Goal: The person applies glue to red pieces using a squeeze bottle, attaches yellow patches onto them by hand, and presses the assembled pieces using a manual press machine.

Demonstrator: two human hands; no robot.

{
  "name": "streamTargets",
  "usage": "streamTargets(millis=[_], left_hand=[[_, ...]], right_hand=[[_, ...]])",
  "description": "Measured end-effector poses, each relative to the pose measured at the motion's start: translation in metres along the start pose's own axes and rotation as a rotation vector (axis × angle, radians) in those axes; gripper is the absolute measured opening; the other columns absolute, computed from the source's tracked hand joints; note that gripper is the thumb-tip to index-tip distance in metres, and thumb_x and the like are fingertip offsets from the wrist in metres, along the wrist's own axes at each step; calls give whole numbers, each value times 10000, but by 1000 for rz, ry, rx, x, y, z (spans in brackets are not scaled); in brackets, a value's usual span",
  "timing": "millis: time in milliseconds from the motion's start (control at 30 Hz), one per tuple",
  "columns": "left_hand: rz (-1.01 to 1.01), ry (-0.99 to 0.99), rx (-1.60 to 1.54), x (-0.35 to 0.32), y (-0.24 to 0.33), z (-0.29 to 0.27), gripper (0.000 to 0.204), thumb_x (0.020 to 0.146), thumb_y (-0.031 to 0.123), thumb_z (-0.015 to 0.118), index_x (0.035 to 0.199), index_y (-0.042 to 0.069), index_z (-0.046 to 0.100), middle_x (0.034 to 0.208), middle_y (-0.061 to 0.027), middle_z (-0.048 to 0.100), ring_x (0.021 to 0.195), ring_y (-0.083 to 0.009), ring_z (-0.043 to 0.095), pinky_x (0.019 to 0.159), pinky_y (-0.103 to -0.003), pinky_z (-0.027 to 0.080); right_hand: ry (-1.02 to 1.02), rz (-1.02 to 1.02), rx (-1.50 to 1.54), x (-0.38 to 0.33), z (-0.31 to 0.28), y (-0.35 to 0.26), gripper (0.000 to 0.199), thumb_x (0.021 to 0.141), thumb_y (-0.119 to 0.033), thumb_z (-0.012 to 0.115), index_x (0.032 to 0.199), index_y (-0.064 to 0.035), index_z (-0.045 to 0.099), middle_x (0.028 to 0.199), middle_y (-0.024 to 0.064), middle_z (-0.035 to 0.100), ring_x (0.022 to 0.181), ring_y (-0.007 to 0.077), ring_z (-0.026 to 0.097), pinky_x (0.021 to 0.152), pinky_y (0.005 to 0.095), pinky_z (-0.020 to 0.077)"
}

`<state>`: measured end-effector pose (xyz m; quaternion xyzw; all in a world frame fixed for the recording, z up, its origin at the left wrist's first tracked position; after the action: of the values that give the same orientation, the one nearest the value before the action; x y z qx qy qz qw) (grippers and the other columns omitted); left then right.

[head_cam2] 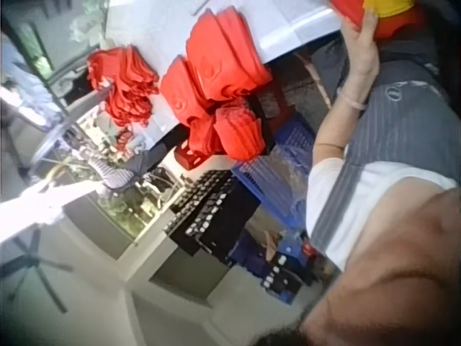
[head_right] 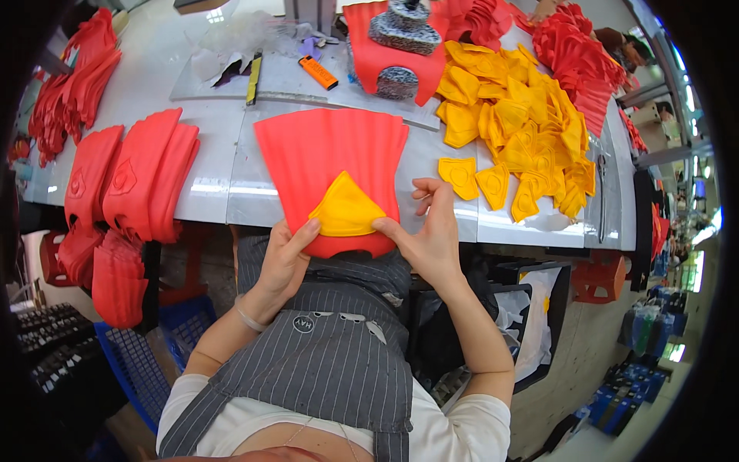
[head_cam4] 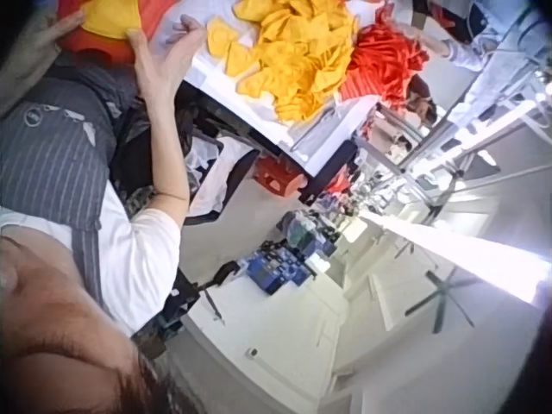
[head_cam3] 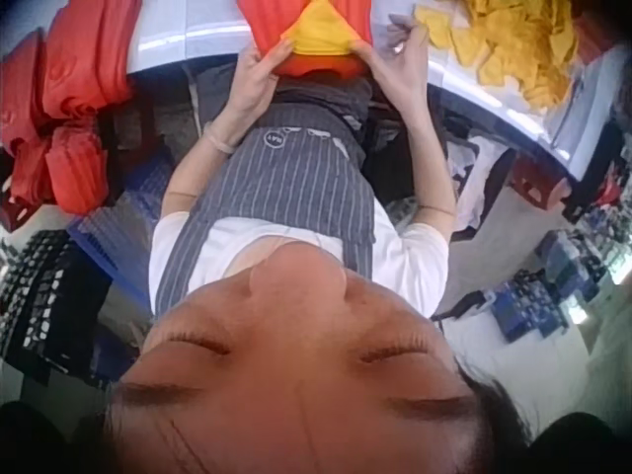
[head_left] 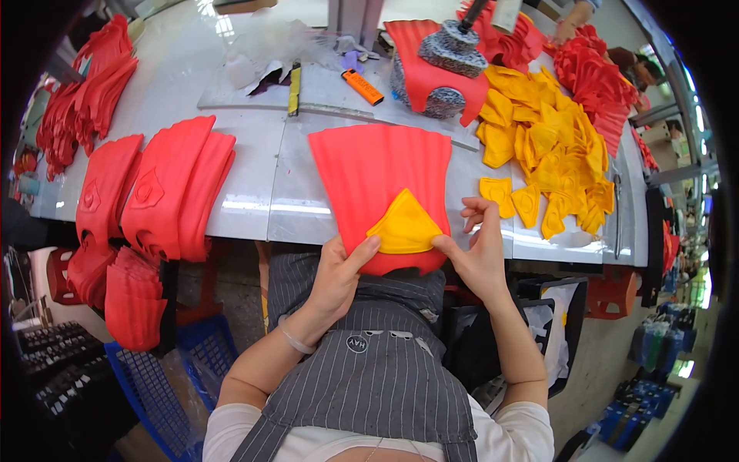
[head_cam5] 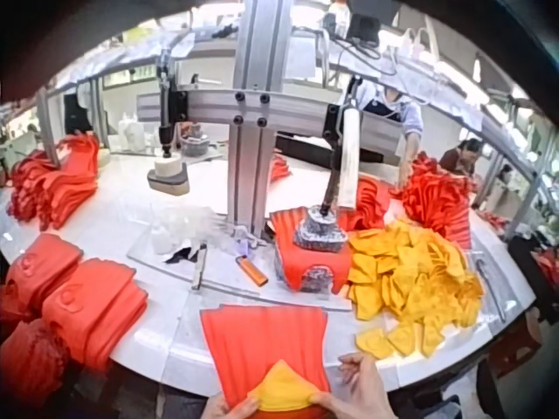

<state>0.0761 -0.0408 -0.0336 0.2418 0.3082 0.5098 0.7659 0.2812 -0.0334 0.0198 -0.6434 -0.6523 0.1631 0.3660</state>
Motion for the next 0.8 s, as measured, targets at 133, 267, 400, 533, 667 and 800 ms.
streamTargets(millis=[133,267,400,533,667,800], left_hand=[[42,-58,4,-10,2,1,292,952,102,562,1209,-38,559,1167,-110,633,1065,-149,602,953,-292,451],[80,-3,114,-12,4,-1,279,955,92,552,1198,-43,569,1165,-127,633,1072,-160,601,961,-306,453],[100,45,141,-13,4,3,262,958,90,548,1178,-48,579,1164,-132,631,1075,-163,600,966,-316,455],[79,43,69,-11,7,10,250,958,91,550,1164,-46,589,1163,-130,632,1074,-164,601,967,-319,456],[74,13,74,-11,5,16,264,961,96,547,1182,-46,575,1174,-130,626,1080,-166,598,969,-322,455],[85,3,87,-16,1,16,277,963,94,542,1203,-43,559,1190,-131,617,1087,-167,594,970,-321,454]], right_hand=[[-428,325,797,-10,6,1,400,854,-90,698,1202,17,532,986,26,639,891,79,607,818,214,479],[-514,362,864,-5,5,-5,461,867,-71,678,1274,22,483,1159,73,622,1019,111,600,890,250,477],[-427,259,763,-12,-1,-18,474,868,-57,673,1285,25,465,1167,79,617,1046,118,593,910,269,478],[-450,276,858,-4,-1,-17,529,842,-51,702,1298,30,447,1192,84,601,1069,129,586,925,284,479],[-360,188,854,-2,1,-23,601,812,-49,734,1317,33,419,1237,93,570,1109,140,564,949,295,467],[-371,152,829,0,3,-19,667,786,-36,753,1338,36,384,1268,99,545,1148,153,540,976,306,451]])
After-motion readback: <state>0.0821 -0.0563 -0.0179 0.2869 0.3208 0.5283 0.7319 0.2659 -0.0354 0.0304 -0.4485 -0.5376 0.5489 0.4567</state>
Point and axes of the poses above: each hand's wrist, its own x-axis towards the middle knuckle, its own z-axis out of the palm, y = z × x, the point moved 3 cm from there along x, towards the middle knuckle
